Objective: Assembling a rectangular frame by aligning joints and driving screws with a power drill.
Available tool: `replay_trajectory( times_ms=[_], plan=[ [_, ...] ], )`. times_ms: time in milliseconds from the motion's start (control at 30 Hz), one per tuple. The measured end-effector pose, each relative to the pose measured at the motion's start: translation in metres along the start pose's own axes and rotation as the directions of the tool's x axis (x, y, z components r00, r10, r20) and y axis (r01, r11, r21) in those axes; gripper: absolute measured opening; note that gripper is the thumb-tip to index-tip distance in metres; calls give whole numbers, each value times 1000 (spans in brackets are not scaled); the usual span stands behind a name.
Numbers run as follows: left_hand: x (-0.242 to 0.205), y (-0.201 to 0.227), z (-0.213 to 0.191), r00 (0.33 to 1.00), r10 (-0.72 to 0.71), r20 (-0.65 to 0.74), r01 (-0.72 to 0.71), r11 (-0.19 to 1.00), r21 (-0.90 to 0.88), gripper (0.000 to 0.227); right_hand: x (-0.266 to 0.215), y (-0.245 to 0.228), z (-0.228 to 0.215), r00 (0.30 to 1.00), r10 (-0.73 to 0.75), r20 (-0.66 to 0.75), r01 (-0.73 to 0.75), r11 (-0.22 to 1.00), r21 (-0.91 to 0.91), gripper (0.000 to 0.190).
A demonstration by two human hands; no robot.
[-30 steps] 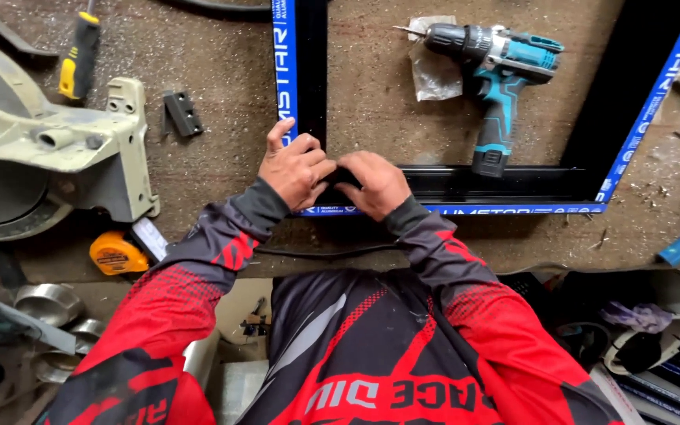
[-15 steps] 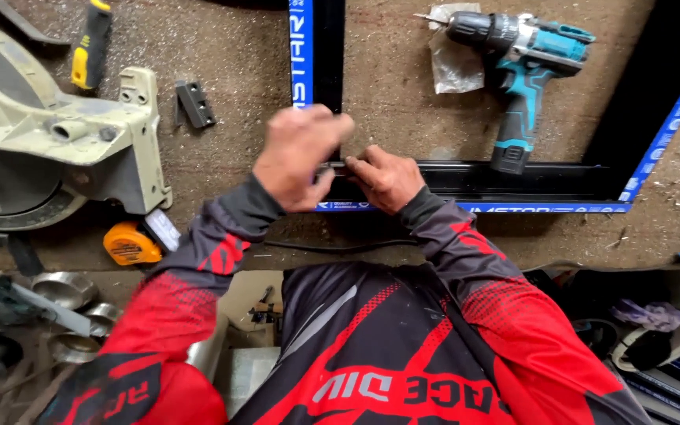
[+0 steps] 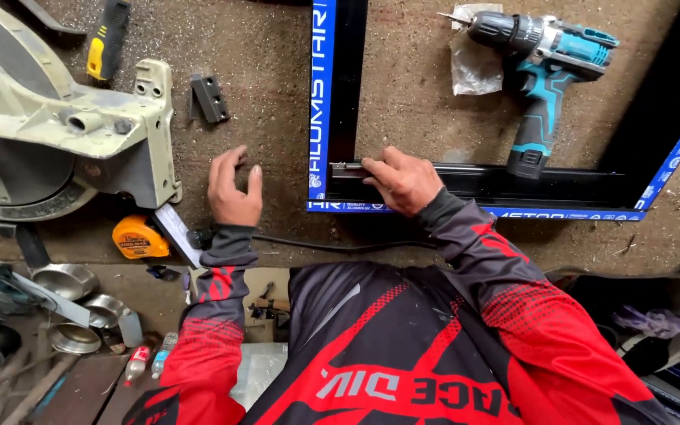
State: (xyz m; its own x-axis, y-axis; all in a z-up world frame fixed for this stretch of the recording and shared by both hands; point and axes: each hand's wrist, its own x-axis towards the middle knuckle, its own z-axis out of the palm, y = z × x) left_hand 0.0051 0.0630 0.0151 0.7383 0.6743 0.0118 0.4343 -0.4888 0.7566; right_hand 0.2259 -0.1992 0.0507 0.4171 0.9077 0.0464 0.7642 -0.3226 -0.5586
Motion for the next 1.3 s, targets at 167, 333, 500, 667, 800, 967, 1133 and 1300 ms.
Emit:
replay_trajectory(
  times_ms=[167, 333, 500, 667, 800, 967, 1133, 1300],
  plan=[
    [5, 9, 3, 998, 7, -58, -7, 1000, 4, 35, 0, 0, 1, 1000, -5, -19, 5, 1000, 17, 23],
    [7, 7, 5, 996, 2, -89, -6, 999, -44, 30, 1, -1, 2, 1000, -9, -26, 10, 999, 34, 22],
    [11, 10, 5, 993, 35, -109, -39, 999, -35, 27, 2, 0, 1, 999, -14, -29, 15, 999, 38, 23],
    [14, 16, 2, 991, 53, -122, -57, 998, -31, 25, 5, -1, -6, 1000, -4, -18, 7, 989, 148, 22],
    [8, 6, 9, 987, 84, -140, -84, 996, 9, 24, 1, -1, -10, 1000, -14, 8, 13, 990, 141, 23],
    [4, -4, 19, 972, 146, -184, -143, 989, 31, 34, 1, 0, -11, 999, -22, 24, 18, 988, 151, 21],
    [2, -15, 25, 964, 179, -198, -173, 984, 48, 37, 4, -4, -13, 1000, -14, 16, 11, 986, 169, 19],
    [2, -14, 24, 957, 214, -198, -199, 976, 91, 41, -2, -7, -18, 1000, 9, 29, -14, 984, 179, 19]
  ],
)
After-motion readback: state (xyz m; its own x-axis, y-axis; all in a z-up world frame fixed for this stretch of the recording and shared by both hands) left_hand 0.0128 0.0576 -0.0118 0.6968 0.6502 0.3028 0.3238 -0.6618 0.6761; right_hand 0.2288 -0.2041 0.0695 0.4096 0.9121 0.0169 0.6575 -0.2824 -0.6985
